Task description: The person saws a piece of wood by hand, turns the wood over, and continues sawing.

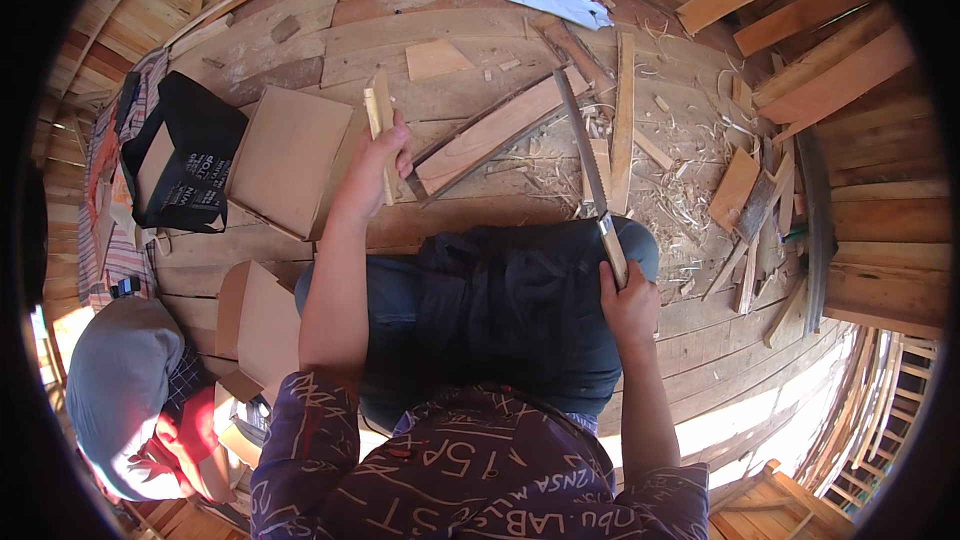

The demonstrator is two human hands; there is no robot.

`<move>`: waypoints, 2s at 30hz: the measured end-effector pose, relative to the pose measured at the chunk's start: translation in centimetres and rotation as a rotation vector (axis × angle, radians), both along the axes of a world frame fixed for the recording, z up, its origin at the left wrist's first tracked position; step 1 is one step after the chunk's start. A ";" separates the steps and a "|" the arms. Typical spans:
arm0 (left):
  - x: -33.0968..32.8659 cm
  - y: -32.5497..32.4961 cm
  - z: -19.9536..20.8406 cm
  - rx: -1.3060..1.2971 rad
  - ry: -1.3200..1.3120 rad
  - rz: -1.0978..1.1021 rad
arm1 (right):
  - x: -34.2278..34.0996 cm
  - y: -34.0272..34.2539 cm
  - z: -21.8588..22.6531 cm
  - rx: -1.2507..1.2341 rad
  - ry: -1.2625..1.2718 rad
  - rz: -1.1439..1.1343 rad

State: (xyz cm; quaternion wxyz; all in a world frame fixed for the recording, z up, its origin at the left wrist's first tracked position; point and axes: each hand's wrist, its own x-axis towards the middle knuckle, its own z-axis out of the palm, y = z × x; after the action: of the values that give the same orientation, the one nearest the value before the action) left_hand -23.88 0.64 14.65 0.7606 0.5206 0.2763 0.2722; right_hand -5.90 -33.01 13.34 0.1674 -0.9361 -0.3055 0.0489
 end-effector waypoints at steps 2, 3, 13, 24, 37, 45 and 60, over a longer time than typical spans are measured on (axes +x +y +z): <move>-0.2 -0.1 0.4 -0.016 -0.042 -0.003 | -0.2 0.2 -0.2 -0.014 -0.047 0.011; -0.5 -0.1 0.6 -0.027 -0.053 0.001 | -0.4 0.2 -0.3 -0.021 -0.068 0.017; -2.0 0.9 1.5 -0.109 -0.086 -0.052 | -0.1 1.6 -0.7 -0.124 -0.100 -0.036; -3.4 1.5 2.6 0.330 0.309 -0.863 | 0.2 2.0 -0.9 -0.143 -0.088 -0.011; -3.7 1.6 2.0 0.263 0.252 -0.963 | 0.7 2.0 -1.2 -0.174 -0.006 -0.037; -3.7 1.8 2.4 0.245 0.240 -0.998 | 0.9 2.0 -1.3 -0.153 0.005 -0.035; -3.4 1.4 2.2 0.204 0.244 -0.998 | 0.9 2.0 -1.3 -0.127 0.026 -0.024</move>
State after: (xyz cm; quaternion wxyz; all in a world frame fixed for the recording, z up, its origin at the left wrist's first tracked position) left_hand -27.32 2.03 16.81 0.7055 0.6882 0.0535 -0.1607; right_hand -4.99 -30.97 12.03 0.1122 -0.9478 -0.2882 0.0782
